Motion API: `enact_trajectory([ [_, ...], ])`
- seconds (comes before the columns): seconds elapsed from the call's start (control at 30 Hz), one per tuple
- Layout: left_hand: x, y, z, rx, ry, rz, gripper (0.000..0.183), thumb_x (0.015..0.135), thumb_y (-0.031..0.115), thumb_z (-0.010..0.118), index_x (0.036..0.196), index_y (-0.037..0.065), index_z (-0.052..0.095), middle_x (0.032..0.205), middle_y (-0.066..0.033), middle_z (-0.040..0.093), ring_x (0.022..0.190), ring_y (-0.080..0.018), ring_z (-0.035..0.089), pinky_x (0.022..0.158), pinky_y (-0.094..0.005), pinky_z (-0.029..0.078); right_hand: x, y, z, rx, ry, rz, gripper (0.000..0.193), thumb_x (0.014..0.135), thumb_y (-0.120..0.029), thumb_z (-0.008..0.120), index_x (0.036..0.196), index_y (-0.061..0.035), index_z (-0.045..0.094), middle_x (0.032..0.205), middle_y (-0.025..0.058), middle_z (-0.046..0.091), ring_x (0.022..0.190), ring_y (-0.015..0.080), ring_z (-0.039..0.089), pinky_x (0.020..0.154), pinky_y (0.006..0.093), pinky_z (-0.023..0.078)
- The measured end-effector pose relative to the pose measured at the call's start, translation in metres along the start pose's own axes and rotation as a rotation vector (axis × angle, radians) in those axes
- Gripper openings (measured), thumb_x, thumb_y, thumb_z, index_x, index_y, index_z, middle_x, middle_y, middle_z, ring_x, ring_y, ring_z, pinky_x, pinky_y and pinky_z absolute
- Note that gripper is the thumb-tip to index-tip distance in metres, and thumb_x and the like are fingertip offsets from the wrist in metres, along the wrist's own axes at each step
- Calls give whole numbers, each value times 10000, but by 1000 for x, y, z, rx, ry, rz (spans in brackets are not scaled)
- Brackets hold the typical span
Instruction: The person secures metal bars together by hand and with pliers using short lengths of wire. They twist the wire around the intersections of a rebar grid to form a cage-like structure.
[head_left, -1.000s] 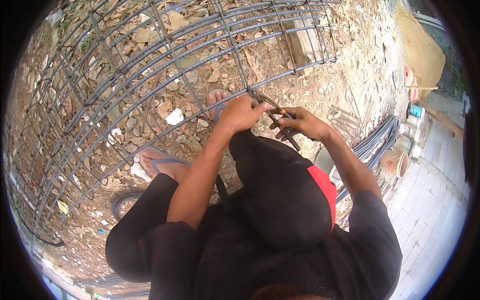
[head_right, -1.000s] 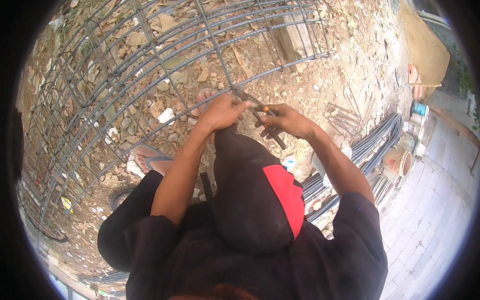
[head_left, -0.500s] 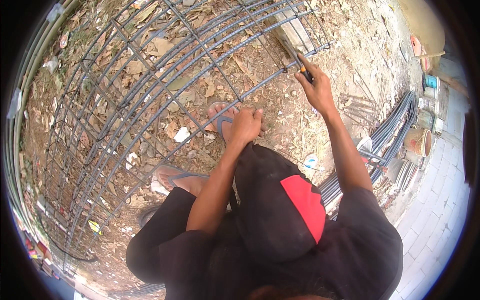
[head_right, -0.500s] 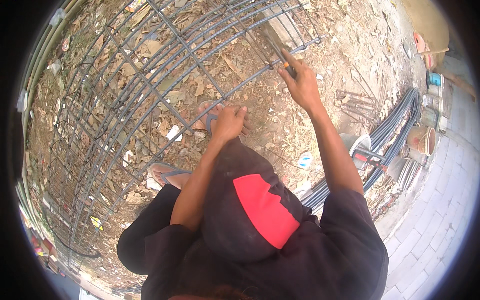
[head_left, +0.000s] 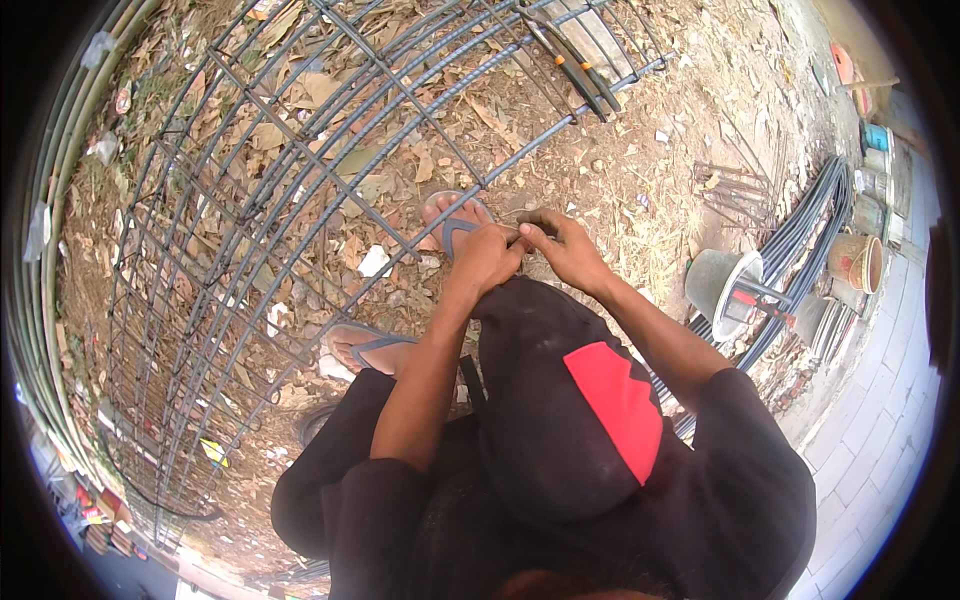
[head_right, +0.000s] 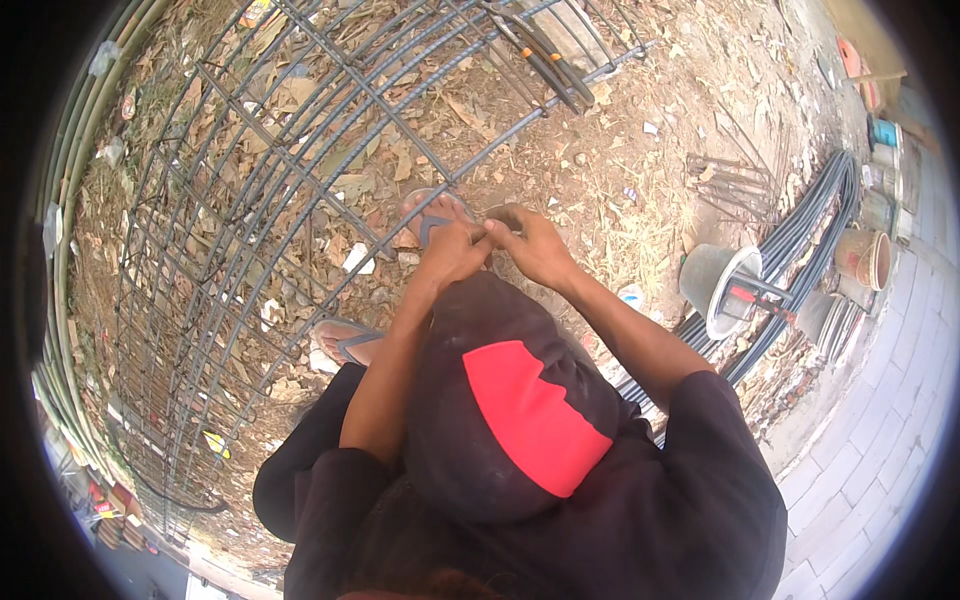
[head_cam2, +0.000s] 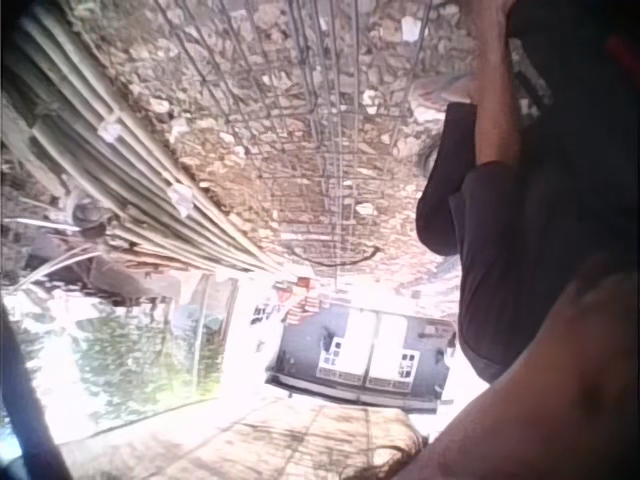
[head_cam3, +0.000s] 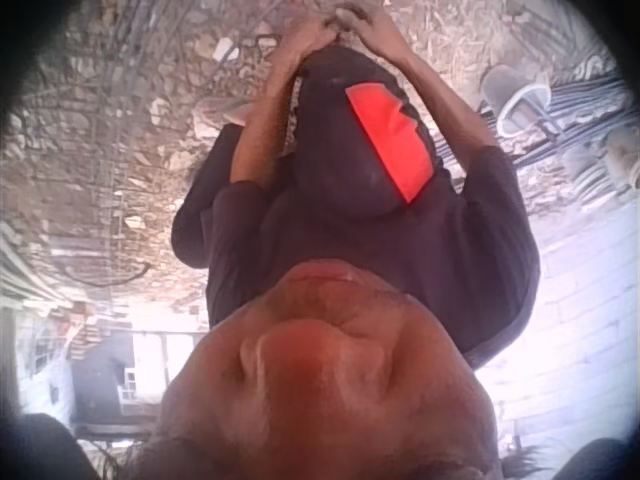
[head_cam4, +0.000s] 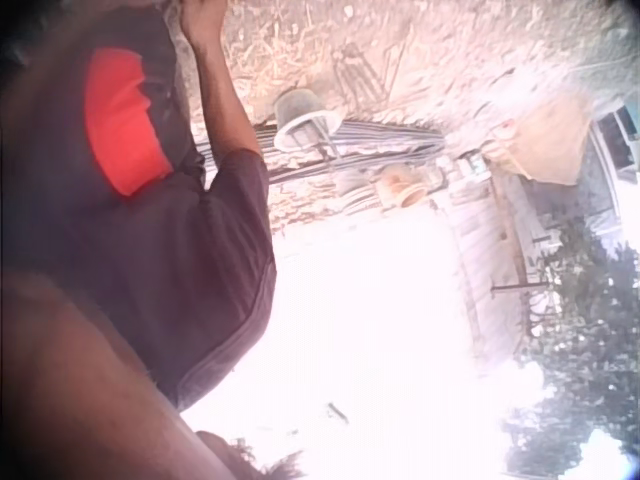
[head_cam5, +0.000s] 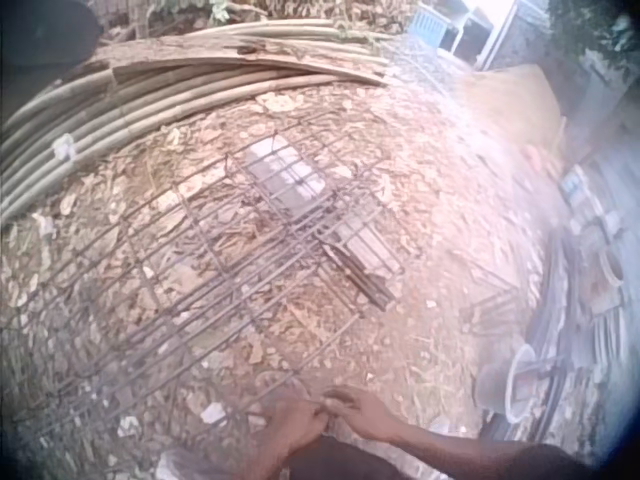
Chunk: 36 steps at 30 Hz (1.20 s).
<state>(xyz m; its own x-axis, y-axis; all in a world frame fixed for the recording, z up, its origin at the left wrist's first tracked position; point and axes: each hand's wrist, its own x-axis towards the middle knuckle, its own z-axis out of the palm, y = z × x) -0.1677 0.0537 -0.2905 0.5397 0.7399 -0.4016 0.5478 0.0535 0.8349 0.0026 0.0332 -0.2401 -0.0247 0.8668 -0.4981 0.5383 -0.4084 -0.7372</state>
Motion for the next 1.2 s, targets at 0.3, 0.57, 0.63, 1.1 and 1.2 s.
enact_trajectory([
  [0.3, 6, 30, -36, -577, 322, -166, 344, 968, 343, 689, 935, 6, 749, 708, -116, 679, 589, -188, 632, 597, -353, 512, -2, -11, -8, 253, 104, -5, 329, 1049, -289, 582, 1153, 1, 697, 867, 76, 710, 698, 157, 581, 699, 325, 499],
  [0.57, 0, 46, -51, -321, 468, 220, 251, 927, 286, 748, 953, 37, 763, 740, -122, 718, 601, -188, 672, 579, -323, 511, -9, -34, -32, 237, -49, -126, 244, 1004, -142, 623, 1154, 26, 714, 1053, 119, 755, 1018, 188, 690, 915, 324, 516],
  [0.63, -4, 46, -57, -235, 467, 296, 253, 932, 290, 745, 957, 39, 767, 745, -111, 727, 610, -162, 672, 588, -298, 507, -9, -37, -37, 294, -41, 68, 245, 1012, -148, 618, 1146, 33, 715, 1039, 100, 741, 991, 161, 669, 890, 310, 507],
  [1.1, -2, 27, -65, -835, -79, 65, 273, 996, 227, 668, 973, -34, 747, 671, -115, 716, 516, -136, 643, 468, -257, 488, -32, -53, -56, 147, -236, -17, 257, 1005, -150, 622, 1166, 26, 718, 1133, 120, 732, 1067, 183, 660, 955, 335, 493],
  [1.2, -6, 21, -69, -574, -47, 73, 385, 902, 315, 778, 1082, -23, 734, 818, -122, 755, 712, -162, 701, 599, -309, 517, -31, -52, -56, 100, -225, -30, 266, 1002, -139, 609, 1177, 34, 711, 1156, 147, 734, 1096, 214, 668, 981, 355, 492],
])
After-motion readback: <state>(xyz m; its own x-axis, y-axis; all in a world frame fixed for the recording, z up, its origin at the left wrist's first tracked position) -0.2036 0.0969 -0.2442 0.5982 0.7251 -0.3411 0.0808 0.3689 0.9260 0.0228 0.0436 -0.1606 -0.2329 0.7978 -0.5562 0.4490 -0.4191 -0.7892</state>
